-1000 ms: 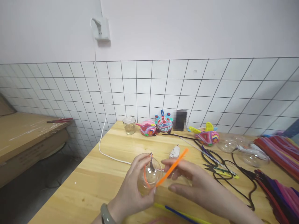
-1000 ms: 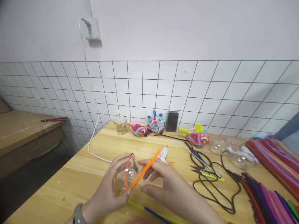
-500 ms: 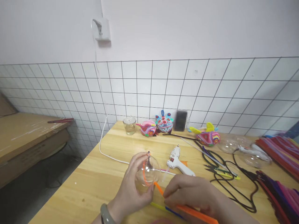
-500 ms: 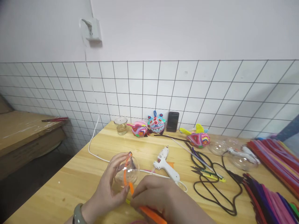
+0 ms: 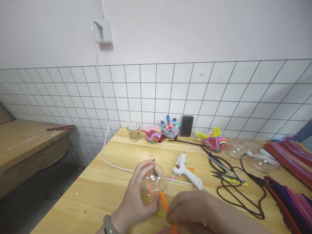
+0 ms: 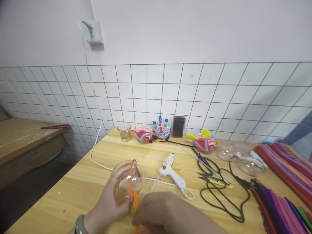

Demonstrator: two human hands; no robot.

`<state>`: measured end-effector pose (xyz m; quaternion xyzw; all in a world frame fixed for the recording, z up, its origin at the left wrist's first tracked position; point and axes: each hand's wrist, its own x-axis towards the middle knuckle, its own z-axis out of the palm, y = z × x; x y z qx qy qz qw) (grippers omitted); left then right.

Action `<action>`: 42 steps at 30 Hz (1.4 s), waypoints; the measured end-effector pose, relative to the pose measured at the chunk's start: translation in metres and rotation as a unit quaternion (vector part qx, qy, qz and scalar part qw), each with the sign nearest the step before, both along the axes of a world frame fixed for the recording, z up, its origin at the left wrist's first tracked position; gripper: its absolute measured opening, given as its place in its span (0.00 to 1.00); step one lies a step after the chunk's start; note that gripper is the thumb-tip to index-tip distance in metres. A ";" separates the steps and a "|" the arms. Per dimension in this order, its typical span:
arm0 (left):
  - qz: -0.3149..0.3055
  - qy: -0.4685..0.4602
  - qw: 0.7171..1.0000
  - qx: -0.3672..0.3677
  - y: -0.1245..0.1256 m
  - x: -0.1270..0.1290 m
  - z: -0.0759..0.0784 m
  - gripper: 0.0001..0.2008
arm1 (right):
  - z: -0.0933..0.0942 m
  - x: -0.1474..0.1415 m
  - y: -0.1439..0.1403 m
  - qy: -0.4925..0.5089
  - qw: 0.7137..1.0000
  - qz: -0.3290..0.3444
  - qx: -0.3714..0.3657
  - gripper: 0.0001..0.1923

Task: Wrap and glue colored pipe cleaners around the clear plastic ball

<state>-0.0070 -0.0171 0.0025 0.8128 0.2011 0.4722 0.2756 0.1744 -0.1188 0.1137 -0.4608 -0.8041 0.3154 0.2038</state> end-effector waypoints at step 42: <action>-0.042 -0.109 0.987 -0.113 0.002 0.001 0.001 0.37 | -0.014 0.080 0.020 0.062 0.925 -0.347 0.138 0.22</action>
